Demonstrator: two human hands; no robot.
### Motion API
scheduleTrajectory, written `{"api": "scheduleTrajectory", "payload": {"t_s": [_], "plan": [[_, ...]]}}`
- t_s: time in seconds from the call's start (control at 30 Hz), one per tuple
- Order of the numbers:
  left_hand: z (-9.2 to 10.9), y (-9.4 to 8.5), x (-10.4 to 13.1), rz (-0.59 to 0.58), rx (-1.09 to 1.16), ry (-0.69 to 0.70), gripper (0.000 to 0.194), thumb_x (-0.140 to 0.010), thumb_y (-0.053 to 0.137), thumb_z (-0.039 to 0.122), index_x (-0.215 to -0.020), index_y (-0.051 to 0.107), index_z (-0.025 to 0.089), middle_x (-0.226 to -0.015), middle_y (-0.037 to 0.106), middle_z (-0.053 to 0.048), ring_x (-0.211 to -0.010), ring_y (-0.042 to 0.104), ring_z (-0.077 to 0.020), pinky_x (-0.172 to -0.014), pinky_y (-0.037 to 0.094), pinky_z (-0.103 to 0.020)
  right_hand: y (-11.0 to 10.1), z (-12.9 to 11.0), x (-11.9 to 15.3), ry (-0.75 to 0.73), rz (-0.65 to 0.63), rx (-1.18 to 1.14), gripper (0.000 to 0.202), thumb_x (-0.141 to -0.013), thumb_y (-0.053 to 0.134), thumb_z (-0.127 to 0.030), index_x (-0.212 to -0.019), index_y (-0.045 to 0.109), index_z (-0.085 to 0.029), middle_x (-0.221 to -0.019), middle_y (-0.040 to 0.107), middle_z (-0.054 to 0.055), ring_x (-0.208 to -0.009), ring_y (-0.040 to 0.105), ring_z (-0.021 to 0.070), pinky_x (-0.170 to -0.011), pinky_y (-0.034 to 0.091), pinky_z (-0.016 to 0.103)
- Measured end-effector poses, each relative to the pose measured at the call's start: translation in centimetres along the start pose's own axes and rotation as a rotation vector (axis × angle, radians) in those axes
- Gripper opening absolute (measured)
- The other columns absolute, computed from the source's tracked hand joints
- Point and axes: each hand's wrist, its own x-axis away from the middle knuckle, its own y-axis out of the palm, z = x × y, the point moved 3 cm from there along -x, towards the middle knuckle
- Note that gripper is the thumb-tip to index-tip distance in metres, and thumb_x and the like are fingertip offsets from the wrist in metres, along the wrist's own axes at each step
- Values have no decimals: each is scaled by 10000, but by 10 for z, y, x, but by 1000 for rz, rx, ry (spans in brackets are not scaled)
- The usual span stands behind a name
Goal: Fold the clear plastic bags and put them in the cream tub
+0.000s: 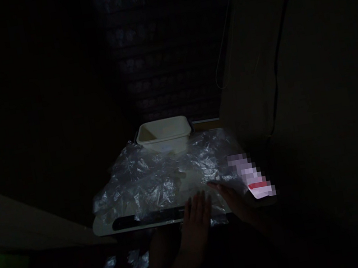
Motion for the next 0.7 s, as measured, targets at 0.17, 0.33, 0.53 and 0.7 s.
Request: {"api": "scheduleTrajectory", "payload": {"t_s": [0.17,0.33,0.53,0.7], "plan": [[0,4,-1,-16,26,75,489,-717,278,37,-1191,238,152,-1254,246,-69,-1143,180,-192,-909,226,-374,-17,3,4,62,32,-165,424,-764,224,-425,-1005,498,-209,-1071,497,32,-1017,400,159,-899,252,355],[1,-8,-5,-74,125,54,428,-707,312,35,-1118,366,137,-1196,357,-72,-1104,281,-185,-888,276,-350,-23,8,15,74,85,-163,354,-739,279,-363,-929,543,-222,-1003,539,11,-969,440,155,-883,279,346],[-15,-54,-14,-71,623,-158,404,-677,367,73,-1068,433,149,-1114,454,-85,-1011,405,-183,-857,309,-328,-35,6,18,227,217,-289,261,-649,425,-358,-744,603,-194,-858,599,28,-868,503,190,-800,369,334],[-42,-73,-28,-88,1528,-507,280,-729,390,286,-897,546,126,-793,609,-62,-754,552,-194,-684,421,-306,-22,6,3,228,83,-593,253,-651,442,-371,-800,582,-223,-892,589,33,-862,509,190,-756,382,342]]}}
